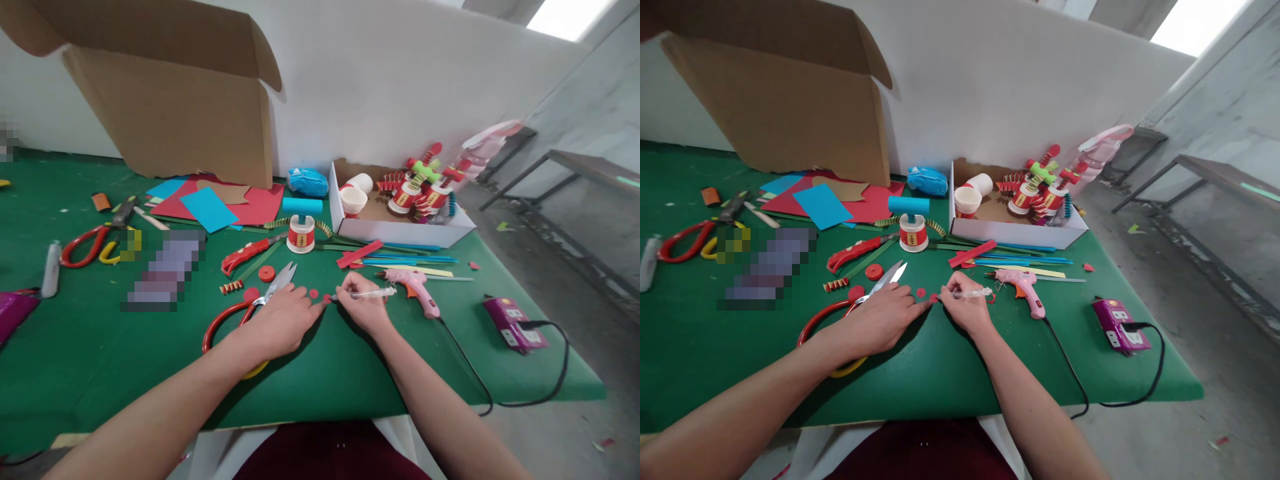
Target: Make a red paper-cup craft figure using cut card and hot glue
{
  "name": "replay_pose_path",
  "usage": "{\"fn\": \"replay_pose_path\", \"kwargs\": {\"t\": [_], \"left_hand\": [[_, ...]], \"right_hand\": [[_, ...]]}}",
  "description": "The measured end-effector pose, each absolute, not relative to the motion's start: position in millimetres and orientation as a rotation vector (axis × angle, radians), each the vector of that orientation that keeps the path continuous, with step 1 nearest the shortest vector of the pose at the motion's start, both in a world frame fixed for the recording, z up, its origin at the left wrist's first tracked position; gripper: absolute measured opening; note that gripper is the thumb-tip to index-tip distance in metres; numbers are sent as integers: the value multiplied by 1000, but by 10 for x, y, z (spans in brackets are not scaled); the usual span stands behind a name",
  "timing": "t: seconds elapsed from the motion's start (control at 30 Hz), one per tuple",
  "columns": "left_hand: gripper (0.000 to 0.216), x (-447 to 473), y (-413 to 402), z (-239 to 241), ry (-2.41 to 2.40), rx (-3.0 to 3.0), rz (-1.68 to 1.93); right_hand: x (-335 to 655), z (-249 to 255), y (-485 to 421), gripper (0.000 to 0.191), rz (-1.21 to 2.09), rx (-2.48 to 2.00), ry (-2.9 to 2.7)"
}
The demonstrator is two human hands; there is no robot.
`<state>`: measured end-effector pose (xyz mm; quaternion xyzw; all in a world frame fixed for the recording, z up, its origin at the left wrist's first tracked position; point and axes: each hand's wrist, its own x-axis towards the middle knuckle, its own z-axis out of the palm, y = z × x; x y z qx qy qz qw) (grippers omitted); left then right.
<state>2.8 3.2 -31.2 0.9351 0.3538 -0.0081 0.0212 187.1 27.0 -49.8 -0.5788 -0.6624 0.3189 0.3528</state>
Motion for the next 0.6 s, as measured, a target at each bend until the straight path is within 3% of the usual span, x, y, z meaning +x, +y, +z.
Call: {"fn": "replay_pose_path", "kwargs": {"t": [0.6], "left_hand": [[38, 28, 35, -304, 1094, 2926, -26]], "right_hand": [[1874, -507, 280, 19, 811, -1490, -1742]]}}
